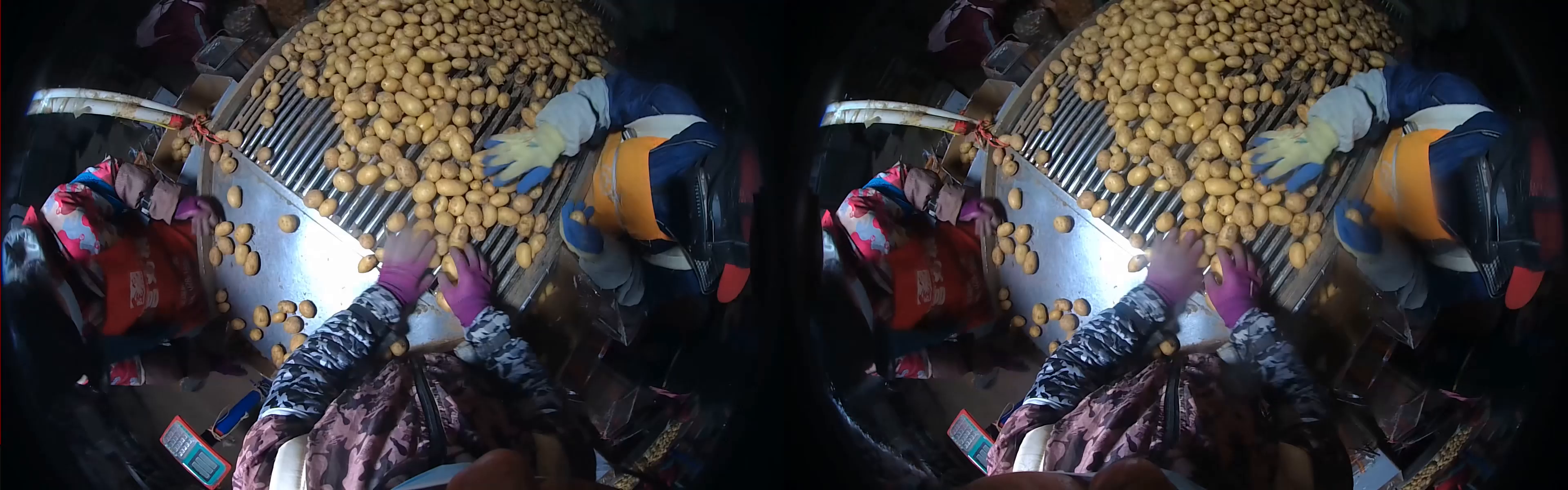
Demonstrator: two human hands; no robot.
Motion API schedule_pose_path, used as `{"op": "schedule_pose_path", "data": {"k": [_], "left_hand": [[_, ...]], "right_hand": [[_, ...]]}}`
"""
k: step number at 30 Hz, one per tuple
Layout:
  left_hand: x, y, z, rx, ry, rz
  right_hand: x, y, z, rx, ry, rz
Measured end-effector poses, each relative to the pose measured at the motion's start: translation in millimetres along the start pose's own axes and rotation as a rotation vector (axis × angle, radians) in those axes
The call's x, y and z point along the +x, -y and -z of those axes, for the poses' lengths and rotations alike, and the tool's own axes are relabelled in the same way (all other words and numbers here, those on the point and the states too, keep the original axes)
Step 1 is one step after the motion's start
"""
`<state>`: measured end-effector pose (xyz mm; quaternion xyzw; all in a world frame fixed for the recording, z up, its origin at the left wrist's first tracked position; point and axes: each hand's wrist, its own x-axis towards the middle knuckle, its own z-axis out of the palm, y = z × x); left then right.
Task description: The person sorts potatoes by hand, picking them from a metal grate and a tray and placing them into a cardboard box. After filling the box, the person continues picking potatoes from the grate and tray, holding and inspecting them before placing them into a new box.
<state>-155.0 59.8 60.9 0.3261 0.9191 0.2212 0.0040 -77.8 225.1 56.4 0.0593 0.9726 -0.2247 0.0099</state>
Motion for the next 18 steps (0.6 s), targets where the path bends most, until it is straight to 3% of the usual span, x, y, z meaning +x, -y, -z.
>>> {"op": "schedule_pose_path", "data": {"k": [1, 3, 5, 7, 9, 10, 12, 13, 15, 16, 17, 18], "left_hand": [[-1.4, 14.0, -2.3, 0.044, 0.189, 0.111], [-30.2, 54.7, -16.2, 0.180, -0.002, 0.130], [-50.2, 79.7, -5.6, 0.118, -0.038, 0.363], [-70.6, 100.9, -0.8, 0.157, -0.139, 0.416], [-87.3, 106.5, 7.1, 0.070, -0.116, 0.486], [-99.2, 107.7, 1.7, 0.119, -0.189, 0.485], [-124.3, 106.2, -9.8, 0.065, -0.205, 0.573], [-132.2, 102.8, -12.5, 0.065, -0.214, 0.595], [-134.9, 87.7, -20.9, -0.005, -0.228, 0.631], [-127.5, 74.4, -15.9, -0.071, -0.242, 0.663], [-114.8, 67.6, -8.5, -0.305, -0.174, 0.687], [-108.8, 56.9, -19.6, -0.343, -0.252, 0.635]], "right_hand": [[7.6, -3.5, -1.5, 0.382, -0.066, 0.100], [31.8, -4.6, 9.1, 0.427, -0.081, 0.256], [73.4, 10.6, 16.2, 0.389, -0.134, 0.318], [123.8, 27.8, 13.4, 0.270, -0.132, 0.392], [155.7, 41.6, -6.0, 0.024, 0.049, 0.316], [158.6, 47.9, -19.4, 0.022, 0.043, 0.326], [159.1, 57.6, -40.7, -0.323, -0.003, 0.265], [156.0, 56.0, -43.0, -0.326, -0.004, 0.268], [143.5, 45.3, -44.5, 0.029, 0.154, 0.188], [140.4, 45.8, -37.7, 0.019, 0.243, 0.124], [137.9, 38.5, -41.4, 0.009, 0.241, 0.112], [132.0, 25.8, -51.6, 0.228, 0.248, 0.095]]}}
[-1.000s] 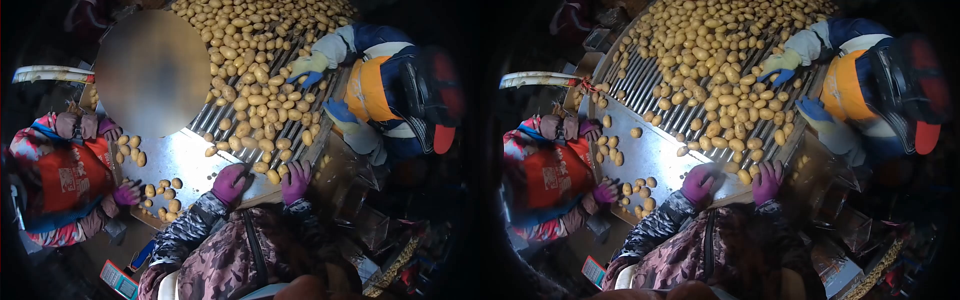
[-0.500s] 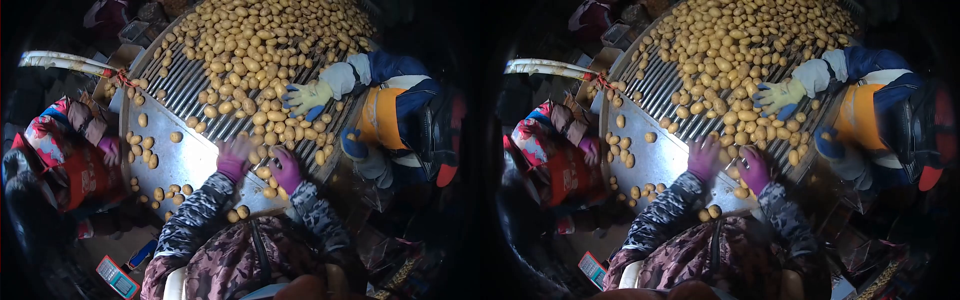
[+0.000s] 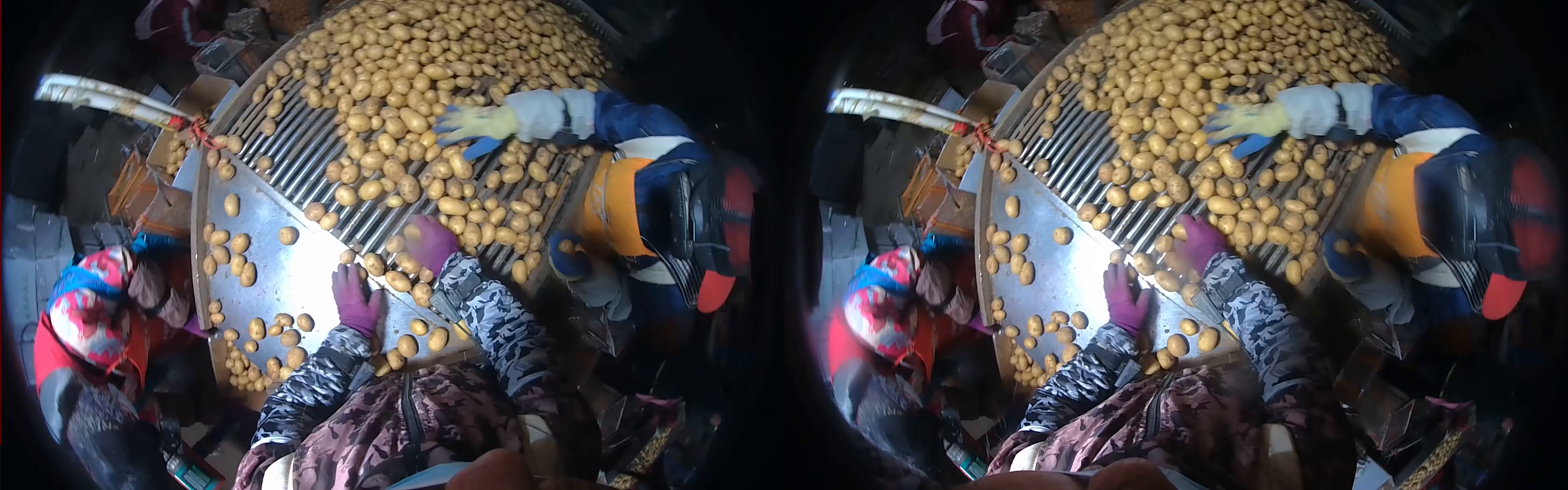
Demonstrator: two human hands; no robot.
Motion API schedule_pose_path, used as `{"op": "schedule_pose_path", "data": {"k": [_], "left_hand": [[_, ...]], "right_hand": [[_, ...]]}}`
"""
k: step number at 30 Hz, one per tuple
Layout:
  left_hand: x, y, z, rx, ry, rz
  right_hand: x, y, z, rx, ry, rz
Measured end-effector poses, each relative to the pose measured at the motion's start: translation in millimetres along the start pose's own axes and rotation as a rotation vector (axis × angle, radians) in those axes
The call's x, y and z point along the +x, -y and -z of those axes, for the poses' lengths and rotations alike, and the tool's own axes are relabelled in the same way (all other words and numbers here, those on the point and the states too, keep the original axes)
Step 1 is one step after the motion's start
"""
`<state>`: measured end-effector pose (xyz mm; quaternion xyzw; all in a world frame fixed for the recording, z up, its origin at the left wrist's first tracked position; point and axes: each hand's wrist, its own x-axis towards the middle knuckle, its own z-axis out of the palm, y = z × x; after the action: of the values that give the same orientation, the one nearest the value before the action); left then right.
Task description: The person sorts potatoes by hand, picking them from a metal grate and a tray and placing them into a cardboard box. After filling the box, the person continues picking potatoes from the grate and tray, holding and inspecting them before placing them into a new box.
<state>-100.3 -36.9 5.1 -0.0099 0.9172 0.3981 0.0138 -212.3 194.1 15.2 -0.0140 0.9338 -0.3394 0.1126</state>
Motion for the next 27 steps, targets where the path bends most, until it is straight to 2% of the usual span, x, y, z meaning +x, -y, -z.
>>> {"op": "schedule_pose_path", "data": {"k": [1, 2, 3, 5, 6, 7, 9, 10, 11, 13, 15, 17, 18, 20, 23, 25, 27], "left_hand": [[-3.4, -6.2, -15.7, -0.067, -0.047, -0.061], [-1.3, -10.0, -29.4, -0.191, -0.023, -0.036], [3.8, -16.2, -34.2, -0.296, 0.021, -0.014], [4.4, -21.7, -44.3, -1.029, 0.129, 0.287], [9.4, -44.2, -21.0, -1.036, 0.249, 0.333], [13.6, -69.6, -6.7, -1.039, 0.322, 0.392], [2.8, -70.0, -11.3, -1.267, 0.512, 0.237], [9.7, -100.0, 4.3, -1.548, 0.608, 0.660], [9.8, -100.8, 0.7, -1.665, 0.589, 0.902], [1.5, -45.0, -30.5, -1.903, 0.727, 0.977], [-2.6, -48.5, -25.5, -1.751, 0.790, 0.980], [-9.5, -35.5, -27.1, -1.650, 0.789, 1.081], [-12.4, -29.2, -29.2, -1.650, 0.777, 1.077], [-17.1, -17.5, -26.8, -1.544, 0.832, 1.134], [-20.0, -18.1, -20.1, -1.508, 0.808, 1.187], [-19.5, -30.8, -12.6, -1.566, 0.751, 1.220], [-21.5, -29.0, -20.1, -1.588, 0.638, 1.206]], "right_hand": [[-7.6, 0.8, 4.0, 0.219, -0.015, 0.008], [-16.8, 0.1, 9.3, 0.456, 0.040, -0.111], [-30.2, -10.5, 2.2, 0.464, -0.134, -0.052], [-56.9, -14.5, -0.3, 0.469, -0.409, -0.062], [-76.4, 12.8, 12.8, 0.857, -0.458, -0.196], [-87.6, 9.9, 6.0, 0.492, -0.664, -0.163], [-124.1, 14.4, 15.1, 0.460, -0.472, -0.034], [-139.8, 22.7, 28.6, 0.398, -0.400, 0.130], [-158.0, 30.0, 52.4, 0.226, -0.288, 0.088], [-170.3, 2.4, 64.2, 0.620, -0.466, -0.077], [-178.0, -9.4, 122.6, 0.118, -0.743, -0.285], [-186.6, -34.3, 156.2, -0.393, -0.957, -0.254], [-188.6, -58.8, 163.0, -0.385, -0.956, -0.247], [-188.9, -103.0, 155.7, -0.559, -0.937, -0.140], [-181.1, -88.8, 159.9, -0.461, -1.046, -0.114], [-178.6, -86.2, 154.0, -0.403, -1.028, -0.161], [-169.8, -75.7, 149.8, -0.441, -0.998, -0.100]]}}
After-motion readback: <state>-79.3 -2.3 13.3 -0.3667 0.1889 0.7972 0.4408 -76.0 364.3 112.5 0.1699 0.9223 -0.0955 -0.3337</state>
